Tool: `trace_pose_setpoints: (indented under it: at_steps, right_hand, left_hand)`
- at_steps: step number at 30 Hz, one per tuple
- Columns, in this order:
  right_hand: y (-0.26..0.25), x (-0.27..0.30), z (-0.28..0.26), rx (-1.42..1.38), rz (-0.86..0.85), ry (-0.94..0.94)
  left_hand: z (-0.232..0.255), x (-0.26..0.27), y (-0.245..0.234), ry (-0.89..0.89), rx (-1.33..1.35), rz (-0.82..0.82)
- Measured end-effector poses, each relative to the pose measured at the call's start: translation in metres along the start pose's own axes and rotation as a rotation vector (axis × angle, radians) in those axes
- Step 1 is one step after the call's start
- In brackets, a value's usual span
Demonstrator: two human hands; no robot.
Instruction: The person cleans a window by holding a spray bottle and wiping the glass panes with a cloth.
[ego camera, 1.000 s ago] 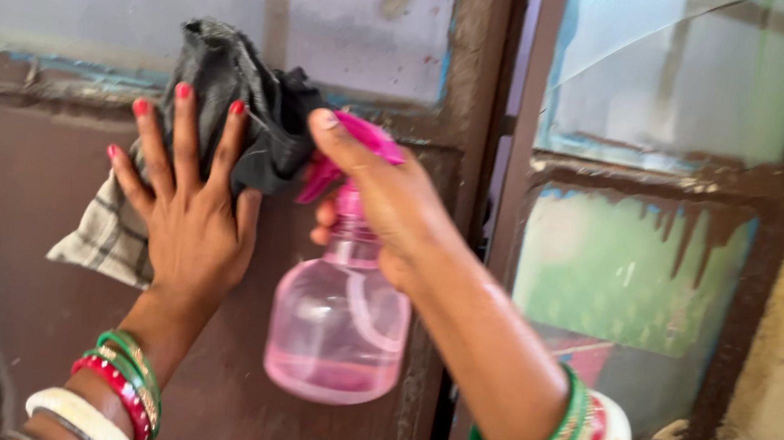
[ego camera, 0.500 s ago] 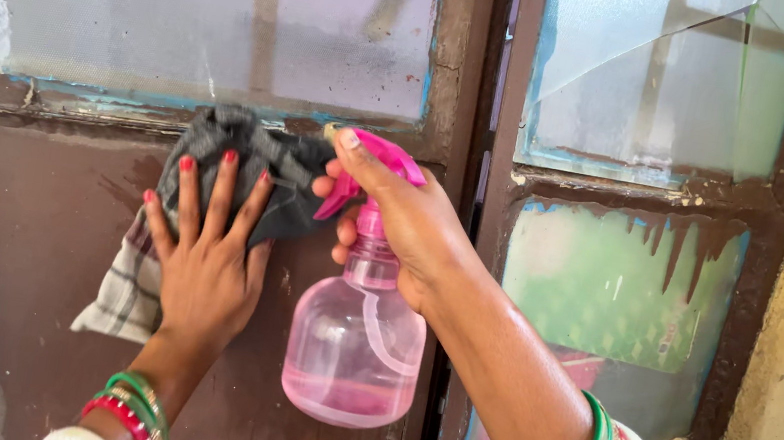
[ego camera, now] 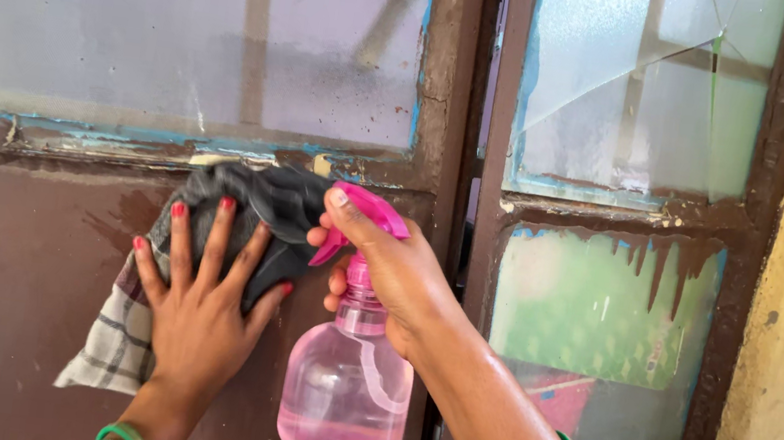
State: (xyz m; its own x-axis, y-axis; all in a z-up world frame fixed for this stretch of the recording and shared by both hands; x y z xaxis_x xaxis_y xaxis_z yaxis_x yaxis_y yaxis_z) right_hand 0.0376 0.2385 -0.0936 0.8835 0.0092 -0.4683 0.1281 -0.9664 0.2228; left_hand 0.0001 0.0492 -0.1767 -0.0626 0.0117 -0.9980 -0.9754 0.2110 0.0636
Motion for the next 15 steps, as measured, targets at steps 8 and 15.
trace_pose_setpoints:
  at_steps: [8,15]
  right_hand:
    - [-0.012,0.016,-0.013,0.025,0.037,0.048]
    - [-0.005,0.007,-0.030,0.018,0.040,0.004]
  left_hand:
    - [-0.041,-0.005,-0.013,-0.209,0.117,0.277]
    - [-0.014,-0.063,0.000,-0.084,0.135,0.175]
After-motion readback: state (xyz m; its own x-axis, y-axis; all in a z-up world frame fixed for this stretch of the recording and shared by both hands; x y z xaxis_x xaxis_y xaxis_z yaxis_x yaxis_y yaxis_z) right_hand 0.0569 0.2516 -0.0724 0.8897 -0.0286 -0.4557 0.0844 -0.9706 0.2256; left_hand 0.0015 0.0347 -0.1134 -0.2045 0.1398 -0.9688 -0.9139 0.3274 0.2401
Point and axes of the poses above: each hand's wrist, its own x-axis away from the middle knuckle, its own y-axis out of the palm, z = x × y, the point moved 3 cm from there along -x, towards the middle knuckle, and after that the axes turned 14 degrees about z, right-handed, at the moved point
